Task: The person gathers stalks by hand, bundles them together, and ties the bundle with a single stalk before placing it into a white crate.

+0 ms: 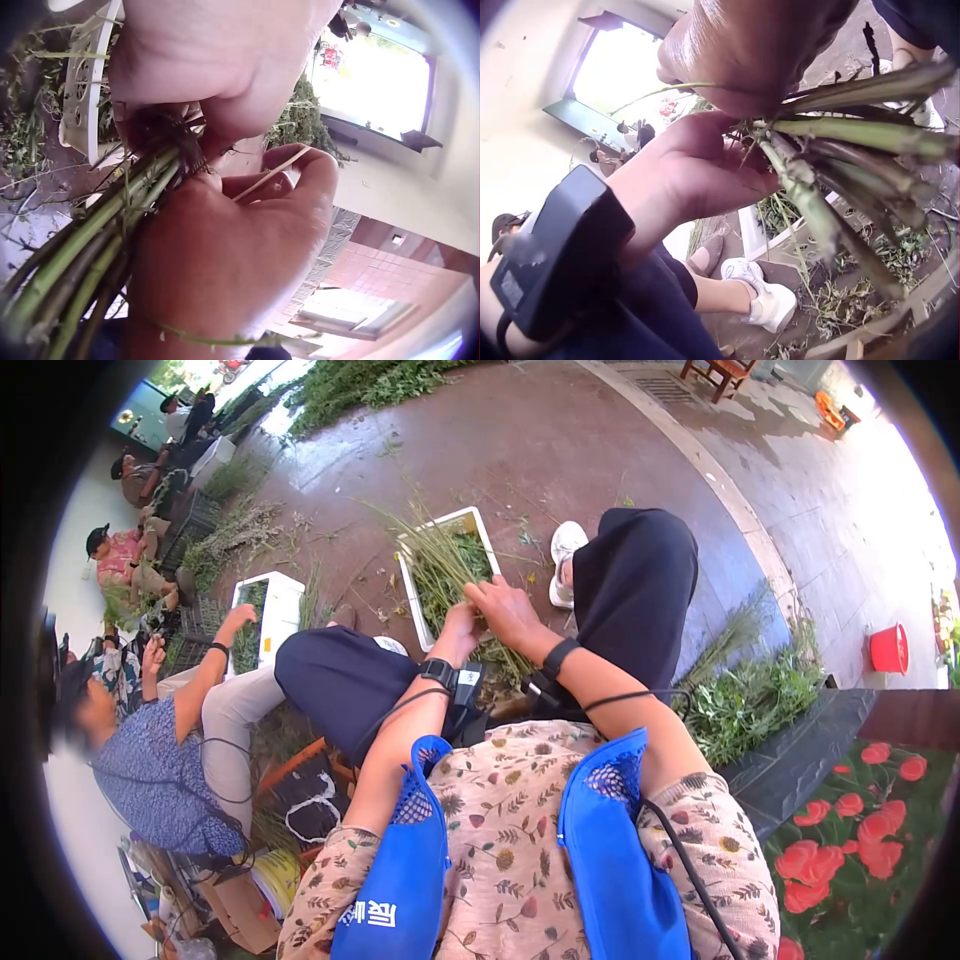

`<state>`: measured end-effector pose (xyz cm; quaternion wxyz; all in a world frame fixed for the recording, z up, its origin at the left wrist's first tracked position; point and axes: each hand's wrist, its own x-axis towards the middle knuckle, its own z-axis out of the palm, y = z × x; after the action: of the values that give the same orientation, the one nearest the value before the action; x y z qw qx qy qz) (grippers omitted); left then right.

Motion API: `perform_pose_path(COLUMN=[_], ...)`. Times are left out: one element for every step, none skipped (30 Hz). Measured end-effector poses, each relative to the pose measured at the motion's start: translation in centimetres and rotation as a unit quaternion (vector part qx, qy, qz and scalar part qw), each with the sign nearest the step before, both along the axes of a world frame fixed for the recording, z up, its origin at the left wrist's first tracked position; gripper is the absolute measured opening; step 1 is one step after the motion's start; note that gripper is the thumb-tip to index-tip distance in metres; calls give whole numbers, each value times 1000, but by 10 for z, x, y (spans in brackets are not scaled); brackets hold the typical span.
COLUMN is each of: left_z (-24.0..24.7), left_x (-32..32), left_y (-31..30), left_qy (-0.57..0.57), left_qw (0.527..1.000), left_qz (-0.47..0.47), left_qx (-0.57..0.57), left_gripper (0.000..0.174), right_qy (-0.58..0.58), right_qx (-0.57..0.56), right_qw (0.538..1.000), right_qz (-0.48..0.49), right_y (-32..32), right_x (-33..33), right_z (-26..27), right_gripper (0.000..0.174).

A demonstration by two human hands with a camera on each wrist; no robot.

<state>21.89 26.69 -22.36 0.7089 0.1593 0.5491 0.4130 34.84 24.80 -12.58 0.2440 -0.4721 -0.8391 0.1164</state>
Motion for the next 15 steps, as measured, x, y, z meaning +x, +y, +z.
perform_pose_path(left_z=[9,13,13,24,35,40,42,41,34,26,19,21,26,27,27], left_x=[1,5,7,9,9,6,4,1,-2,-1,-1,-2,1,1,1], left_y=[-1,-3,-4,-7,-10,-13,-12,-8,-3,-3,-1,-2,-5,-6,-6], left_qy=[32,30,29,28,12,11,9,5,-15,-27,-37,-46,-59,-57,-56], left_qw=[999,999,999,999,999,999,999,1000,998,998,997,995,995,995,995], left_qz=[-15,-12,-7,0,2,-4,-11,-18,-31,-28,-25,-22,12,16,19], left_qx=[5,18,30,45,44,37,28,22,45,57,70,83,85,85,85], left_gripper=[12,11,12,12,13,12,11,10,11,12,13,14,14,15,15], right_qy=[13,35,57,78,120,149,177,203,236,283,330,377,423,427,431], right_qx=[8,-11,-31,-50,-49,-107,-165,-220,-234,-270,-302,-334,-385,-414,-442], right_qw=[1000,998,993,986,981,973,961,945,933,909,881,849,801,783,764], right_qz=[-16,-58,-98,-137,-144,-139,-135,-132,-134,-144,-153,-161,-176,-182,-189], right_y=[2,3,5,8,12,13,13,14,15,16,18,20,21,22,24], right_x=[0,2,3,3,3,4,7,10,11,13,14,14,15,15,17], right_z=[-5,-10,-14,-19,-25,-28,-30,-31,-36,-39,-43,-43,-44,-45,-48], right_gripper=[26,27,27,27,30,31,32,32,34,34,35,35,39,39,38])
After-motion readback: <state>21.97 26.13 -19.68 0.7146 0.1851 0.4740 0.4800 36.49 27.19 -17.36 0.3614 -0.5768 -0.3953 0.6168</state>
